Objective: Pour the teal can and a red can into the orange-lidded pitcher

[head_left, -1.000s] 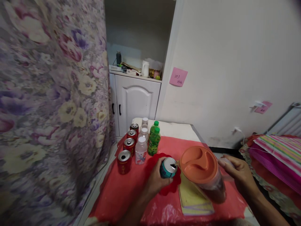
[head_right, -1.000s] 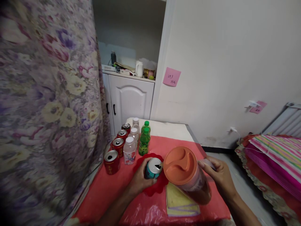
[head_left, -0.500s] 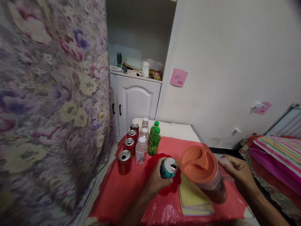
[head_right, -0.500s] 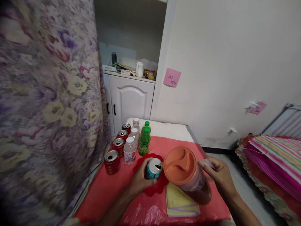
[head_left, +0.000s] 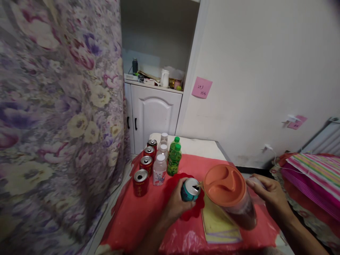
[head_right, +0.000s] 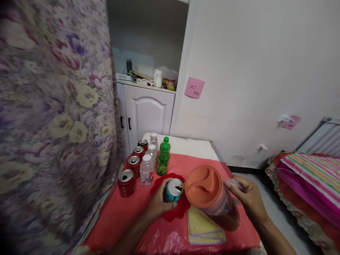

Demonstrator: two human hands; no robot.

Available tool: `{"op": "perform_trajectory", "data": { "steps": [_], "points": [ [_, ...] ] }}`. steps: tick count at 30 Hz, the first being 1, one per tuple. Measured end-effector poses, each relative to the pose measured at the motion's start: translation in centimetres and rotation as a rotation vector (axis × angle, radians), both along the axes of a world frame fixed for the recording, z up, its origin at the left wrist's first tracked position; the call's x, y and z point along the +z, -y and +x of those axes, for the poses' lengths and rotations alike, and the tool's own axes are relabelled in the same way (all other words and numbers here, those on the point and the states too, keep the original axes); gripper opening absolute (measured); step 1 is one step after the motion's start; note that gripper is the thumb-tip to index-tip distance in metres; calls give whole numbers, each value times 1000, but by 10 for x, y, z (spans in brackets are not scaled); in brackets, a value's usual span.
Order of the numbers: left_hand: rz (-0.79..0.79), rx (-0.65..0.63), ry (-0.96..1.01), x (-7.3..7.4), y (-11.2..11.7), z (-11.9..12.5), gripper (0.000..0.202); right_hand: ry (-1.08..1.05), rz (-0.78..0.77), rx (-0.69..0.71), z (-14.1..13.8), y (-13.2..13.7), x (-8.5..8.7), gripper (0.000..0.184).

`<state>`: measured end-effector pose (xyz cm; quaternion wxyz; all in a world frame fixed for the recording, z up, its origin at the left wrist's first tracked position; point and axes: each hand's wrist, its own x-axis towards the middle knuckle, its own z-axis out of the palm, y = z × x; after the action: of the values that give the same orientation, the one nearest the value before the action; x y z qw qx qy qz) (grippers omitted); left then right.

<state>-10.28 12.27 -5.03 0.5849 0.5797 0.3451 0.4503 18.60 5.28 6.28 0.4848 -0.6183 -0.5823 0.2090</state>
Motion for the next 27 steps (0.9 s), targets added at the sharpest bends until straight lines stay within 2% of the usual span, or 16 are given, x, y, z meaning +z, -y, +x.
{"op": "perform_trajectory", "data": {
  "steps": [27],
  "points": [
    [-7,29,37,6,3,0,71,2,35,-43,-8,2,4,43]
  ]
}}
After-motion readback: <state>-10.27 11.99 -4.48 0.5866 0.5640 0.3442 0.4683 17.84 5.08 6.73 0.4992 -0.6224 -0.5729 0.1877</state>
